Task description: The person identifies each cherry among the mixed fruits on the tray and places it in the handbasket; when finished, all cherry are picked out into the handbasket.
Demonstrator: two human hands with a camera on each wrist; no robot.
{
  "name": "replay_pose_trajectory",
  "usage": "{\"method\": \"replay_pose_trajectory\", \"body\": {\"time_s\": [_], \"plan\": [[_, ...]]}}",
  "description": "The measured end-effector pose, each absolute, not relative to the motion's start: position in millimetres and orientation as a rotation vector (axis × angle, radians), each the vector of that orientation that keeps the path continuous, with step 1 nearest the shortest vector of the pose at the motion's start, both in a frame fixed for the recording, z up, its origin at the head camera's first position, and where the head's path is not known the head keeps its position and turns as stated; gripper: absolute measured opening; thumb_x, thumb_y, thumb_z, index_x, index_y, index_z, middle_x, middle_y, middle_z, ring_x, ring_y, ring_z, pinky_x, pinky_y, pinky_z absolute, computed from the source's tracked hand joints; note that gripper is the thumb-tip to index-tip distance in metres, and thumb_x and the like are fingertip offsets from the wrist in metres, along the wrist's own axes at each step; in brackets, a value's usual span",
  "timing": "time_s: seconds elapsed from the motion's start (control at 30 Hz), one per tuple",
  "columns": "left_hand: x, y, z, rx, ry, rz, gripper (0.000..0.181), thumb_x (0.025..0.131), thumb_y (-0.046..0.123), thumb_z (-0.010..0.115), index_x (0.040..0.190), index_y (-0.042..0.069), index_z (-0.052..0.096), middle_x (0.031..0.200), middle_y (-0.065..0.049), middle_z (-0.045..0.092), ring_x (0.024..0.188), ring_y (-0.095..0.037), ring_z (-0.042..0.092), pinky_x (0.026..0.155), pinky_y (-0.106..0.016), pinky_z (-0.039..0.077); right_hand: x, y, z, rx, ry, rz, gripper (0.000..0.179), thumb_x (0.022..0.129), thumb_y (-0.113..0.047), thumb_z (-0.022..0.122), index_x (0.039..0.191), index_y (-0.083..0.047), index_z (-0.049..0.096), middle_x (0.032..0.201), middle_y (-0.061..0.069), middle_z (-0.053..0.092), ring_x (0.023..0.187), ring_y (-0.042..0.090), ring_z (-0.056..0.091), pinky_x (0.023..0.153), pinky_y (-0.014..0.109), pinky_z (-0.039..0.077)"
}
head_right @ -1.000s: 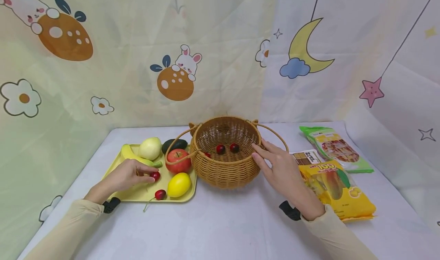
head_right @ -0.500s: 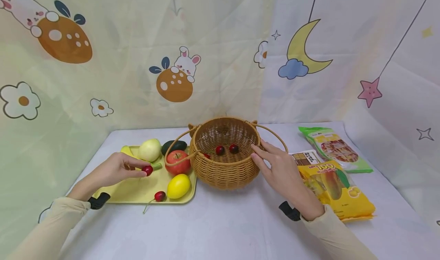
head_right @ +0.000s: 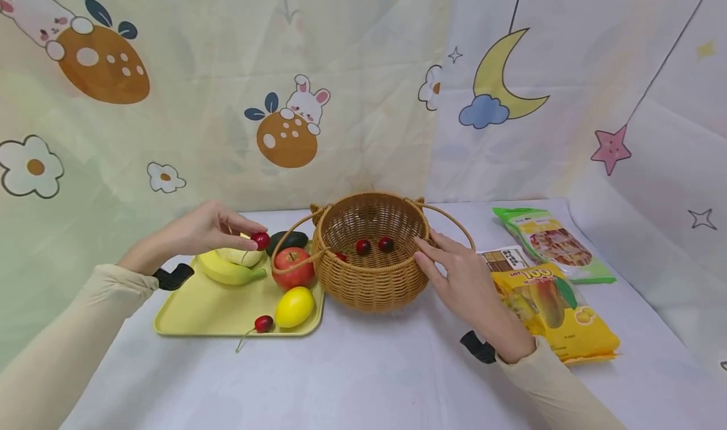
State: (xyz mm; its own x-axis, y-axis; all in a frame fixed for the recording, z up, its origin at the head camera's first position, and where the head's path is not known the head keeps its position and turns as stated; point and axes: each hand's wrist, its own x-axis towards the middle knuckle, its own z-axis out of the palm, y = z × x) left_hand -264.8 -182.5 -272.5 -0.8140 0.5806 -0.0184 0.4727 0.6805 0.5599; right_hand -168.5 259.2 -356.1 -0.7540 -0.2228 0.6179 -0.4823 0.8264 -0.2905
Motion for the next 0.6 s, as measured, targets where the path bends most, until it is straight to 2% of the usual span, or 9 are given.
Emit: {"method": "replay_pose_trajectory", "body": {"time_s": [0.2, 0.33, 0.43, 0.53, 0.6], "plan": [[-280, -138, -248, 0.949, 2.657, 0.796, 0.035, 0.089, 0.028, 0.082, 0.123, 0.022, 0.077, 0.107, 0.003, 0.081, 0.097, -0.014, 0.074, 0.080, -0.031, 0.056, -167, 257, -354, 0.531, -2.405, 0.587, 0.037, 0.096, -0.016, 0.072, 0.132, -0.009, 0.070, 0.138, 0.024, 0.064, 0.116, 0.048, 0.066, 0.078, 0.058, 0.058], [-289, -104, -234, 1.000, 2.592, 0.782, 0.036, 0.089, 0.029, 0.082, 0.124, 0.022, 0.077, 0.105, 0.003, 0.081, 0.097, -0.013, 0.075, 0.080, -0.032, 0.055, -167, 258, -354, 0.526, -2.401, 0.588, 0.037, 0.096, -0.017, 0.072, 0.132, -0.009, 0.070, 0.138, 0.024, 0.064, 0.118, 0.048, 0.066, 0.080, 0.059, 0.058], [-296, -79, -226, 1.032, 2.515, 0.784, 0.035, 0.090, 0.028, 0.081, 0.123, 0.022, 0.077, 0.106, 0.003, 0.081, 0.103, -0.013, 0.075, 0.089, -0.033, 0.057, -167, 259, -353, 0.523, -2.405, 0.583, 0.036, 0.096, -0.017, 0.072, 0.131, -0.008, 0.070, 0.139, 0.024, 0.063, 0.117, 0.048, 0.066, 0.079, 0.058, 0.058], [-303, -56, -222, 1.077, 2.433, 0.805, 0.034, 0.091, 0.025, 0.080, 0.124, 0.019, 0.077, 0.110, 0.002, 0.080, 0.111, -0.013, 0.074, 0.098, -0.034, 0.056, -167, 259, -353, 0.525, -2.416, 0.579, 0.036, 0.097, -0.017, 0.071, 0.132, -0.009, 0.070, 0.139, 0.025, 0.063, 0.107, 0.048, 0.070, 0.064, 0.042, 0.056], [-308, -43, -221, 1.106, 2.400, 0.817, 0.033, 0.091, 0.024, 0.080, 0.123, 0.017, 0.077, 0.111, 0.002, 0.080, 0.113, -0.012, 0.073, 0.100, -0.034, 0.056, -167, 259, -354, 0.527, -2.422, 0.580, 0.036, 0.097, -0.018, 0.071, 0.132, -0.009, 0.070, 0.139, 0.025, 0.063, 0.100, 0.047, 0.071, 0.055, 0.031, 0.046]]}}
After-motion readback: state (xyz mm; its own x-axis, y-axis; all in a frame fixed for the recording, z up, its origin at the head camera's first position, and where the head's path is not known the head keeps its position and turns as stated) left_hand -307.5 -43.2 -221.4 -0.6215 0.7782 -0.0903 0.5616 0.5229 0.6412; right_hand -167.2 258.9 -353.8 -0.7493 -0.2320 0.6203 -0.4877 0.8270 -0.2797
